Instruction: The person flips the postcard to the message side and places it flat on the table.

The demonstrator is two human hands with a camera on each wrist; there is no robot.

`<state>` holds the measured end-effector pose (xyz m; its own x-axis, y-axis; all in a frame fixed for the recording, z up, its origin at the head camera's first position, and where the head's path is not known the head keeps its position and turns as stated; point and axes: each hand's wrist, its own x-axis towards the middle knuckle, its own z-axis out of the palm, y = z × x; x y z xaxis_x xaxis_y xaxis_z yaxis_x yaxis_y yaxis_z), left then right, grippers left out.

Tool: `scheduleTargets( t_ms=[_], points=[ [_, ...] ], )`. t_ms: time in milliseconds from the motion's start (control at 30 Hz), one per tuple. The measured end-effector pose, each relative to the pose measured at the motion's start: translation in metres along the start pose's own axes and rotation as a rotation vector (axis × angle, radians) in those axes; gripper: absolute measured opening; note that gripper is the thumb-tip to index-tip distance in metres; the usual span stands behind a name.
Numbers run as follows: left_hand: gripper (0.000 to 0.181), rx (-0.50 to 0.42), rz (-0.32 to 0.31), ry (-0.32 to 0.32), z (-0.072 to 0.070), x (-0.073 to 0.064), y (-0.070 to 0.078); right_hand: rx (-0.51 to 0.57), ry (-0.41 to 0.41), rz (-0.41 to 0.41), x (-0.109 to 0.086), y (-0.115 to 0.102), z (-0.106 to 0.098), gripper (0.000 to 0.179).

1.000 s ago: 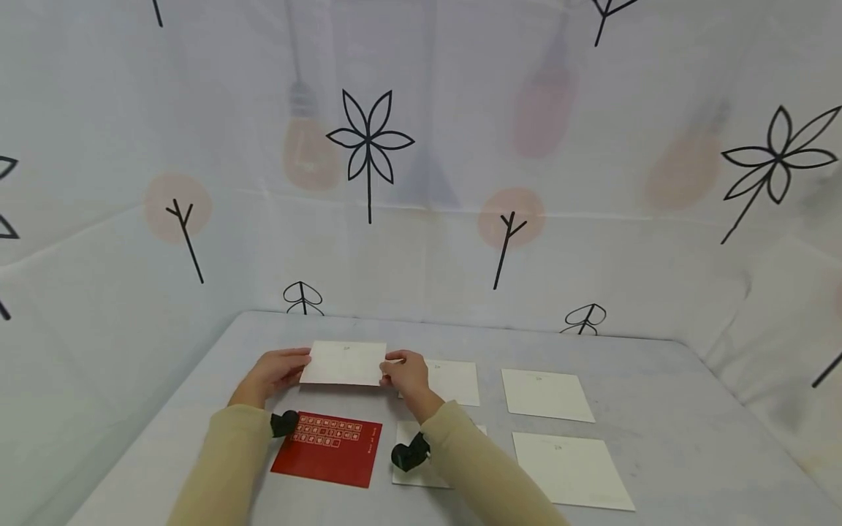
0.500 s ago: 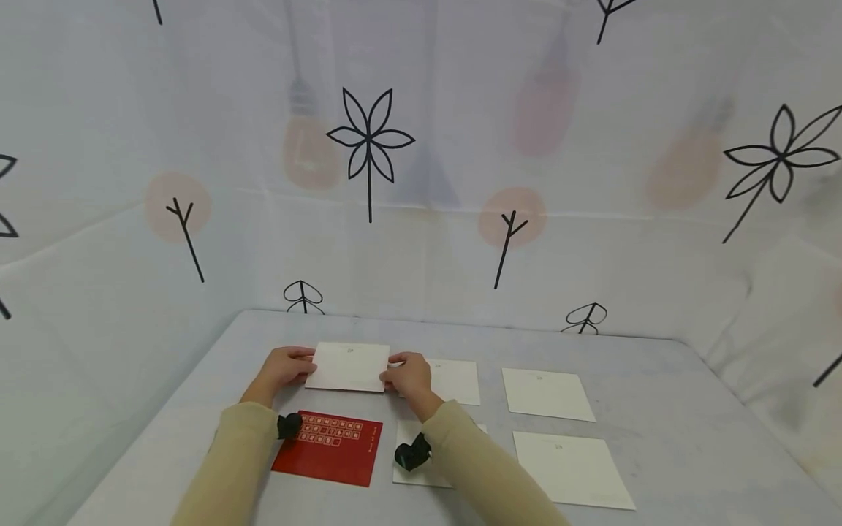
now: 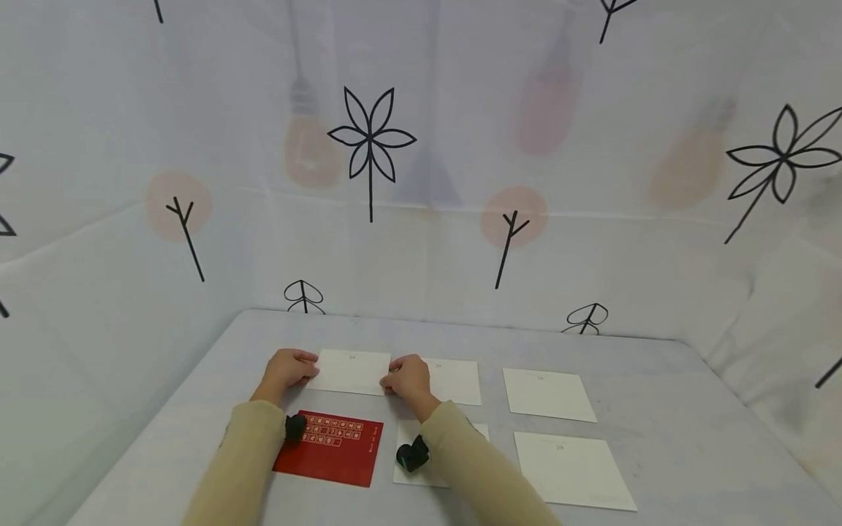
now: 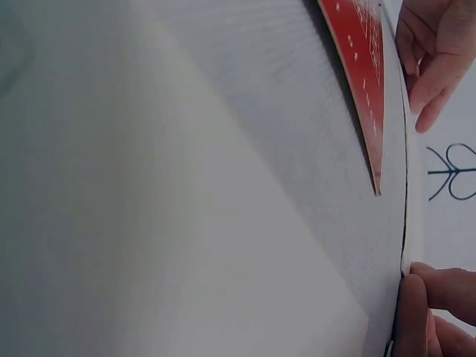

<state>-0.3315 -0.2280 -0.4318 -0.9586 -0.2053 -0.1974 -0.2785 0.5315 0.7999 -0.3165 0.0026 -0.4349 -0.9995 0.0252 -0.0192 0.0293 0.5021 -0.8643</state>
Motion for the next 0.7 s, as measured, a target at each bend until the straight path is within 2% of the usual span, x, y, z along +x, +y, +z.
scheduleTargets(
  t_ms=[167,400,700],
  points=[
    [0.033,0.003,-0.009,-0.006,-0.001,0.001,-0.001,0.03,-0.019,0.019,-0.001,-0.002,-0.002,0.023],
    [0.04,-0.039,-0.016,-0.037,-0.004,0.0,0.0,0.067,-0.06,0.045,0.002,-0.001,-0.006,0.024],
    [0.043,-0.062,0.011,-0.052,-0.014,-0.011,0.003,0.079,-0.075,0.029,0.001,-0.004,-0.009,0.023]
  ],
)
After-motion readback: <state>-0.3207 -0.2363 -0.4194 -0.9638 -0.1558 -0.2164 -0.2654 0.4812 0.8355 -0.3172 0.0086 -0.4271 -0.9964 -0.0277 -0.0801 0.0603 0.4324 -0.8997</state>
